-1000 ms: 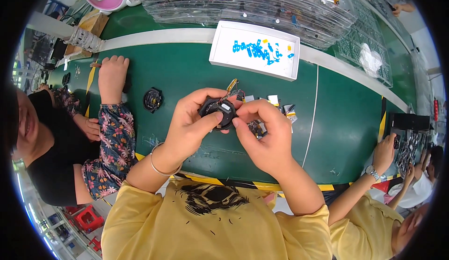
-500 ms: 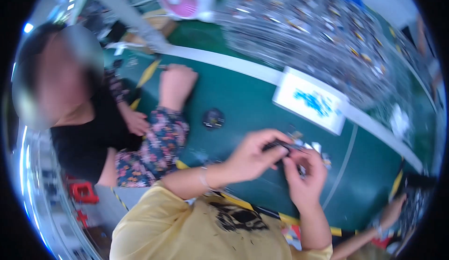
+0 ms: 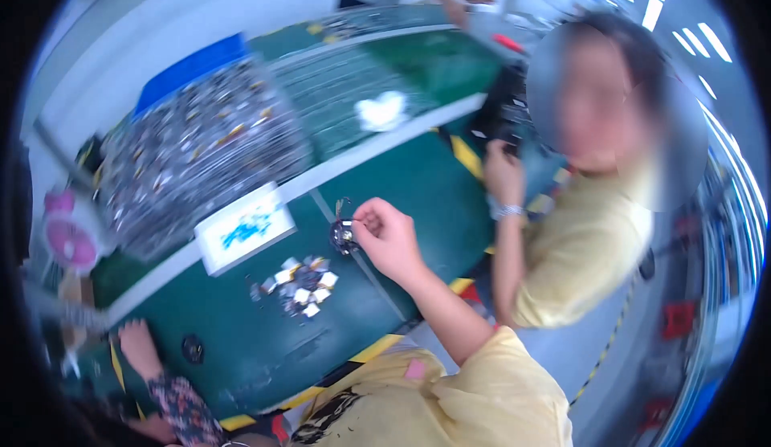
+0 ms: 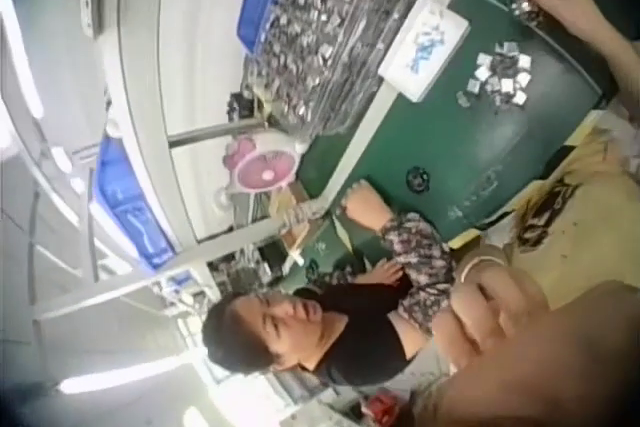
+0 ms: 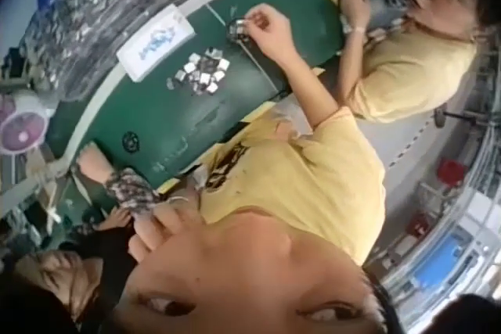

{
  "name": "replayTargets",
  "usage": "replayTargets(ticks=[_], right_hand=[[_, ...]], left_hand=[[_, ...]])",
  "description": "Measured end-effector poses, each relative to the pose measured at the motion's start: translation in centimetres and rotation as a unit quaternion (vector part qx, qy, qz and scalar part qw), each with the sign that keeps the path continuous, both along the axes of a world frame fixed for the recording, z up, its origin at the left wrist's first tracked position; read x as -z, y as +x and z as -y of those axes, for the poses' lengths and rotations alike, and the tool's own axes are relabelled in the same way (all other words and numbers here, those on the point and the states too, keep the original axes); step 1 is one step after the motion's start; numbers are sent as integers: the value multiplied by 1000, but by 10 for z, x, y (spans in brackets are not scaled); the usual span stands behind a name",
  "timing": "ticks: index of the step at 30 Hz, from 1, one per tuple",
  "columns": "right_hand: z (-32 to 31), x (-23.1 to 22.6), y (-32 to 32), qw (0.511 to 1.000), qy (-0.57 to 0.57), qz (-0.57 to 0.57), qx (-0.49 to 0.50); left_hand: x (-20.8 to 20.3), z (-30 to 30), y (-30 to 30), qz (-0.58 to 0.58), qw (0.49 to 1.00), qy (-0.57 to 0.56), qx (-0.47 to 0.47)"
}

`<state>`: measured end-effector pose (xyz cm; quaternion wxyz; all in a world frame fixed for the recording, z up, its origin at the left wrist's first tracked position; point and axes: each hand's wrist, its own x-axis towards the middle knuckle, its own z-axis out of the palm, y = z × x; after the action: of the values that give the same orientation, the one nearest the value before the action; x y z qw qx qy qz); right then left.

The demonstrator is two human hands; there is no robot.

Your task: The person assembles small electronic components into circular housings by hand on a factory production line.

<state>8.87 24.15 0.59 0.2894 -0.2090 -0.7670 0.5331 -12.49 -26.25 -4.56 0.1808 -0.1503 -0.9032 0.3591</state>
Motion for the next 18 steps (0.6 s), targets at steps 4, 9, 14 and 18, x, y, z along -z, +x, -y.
replayTargets(ticks=[4, 9, 14, 18], right_hand=[[-45, 17, 44, 978, 86, 61, 179], [-46, 11, 49, 866, 390, 80, 303], [4, -5, 21, 940, 326, -9, 96], [48, -4, 7, 942, 326, -7, -83]], left_hand=[[19, -27, -18, 13, 1000, -2, 5], [0, -41, 2, 10, 999, -51, -10], [-16, 13, 55, 115, 991, 44, 46], [-45, 78, 146, 305, 923, 200, 121]])
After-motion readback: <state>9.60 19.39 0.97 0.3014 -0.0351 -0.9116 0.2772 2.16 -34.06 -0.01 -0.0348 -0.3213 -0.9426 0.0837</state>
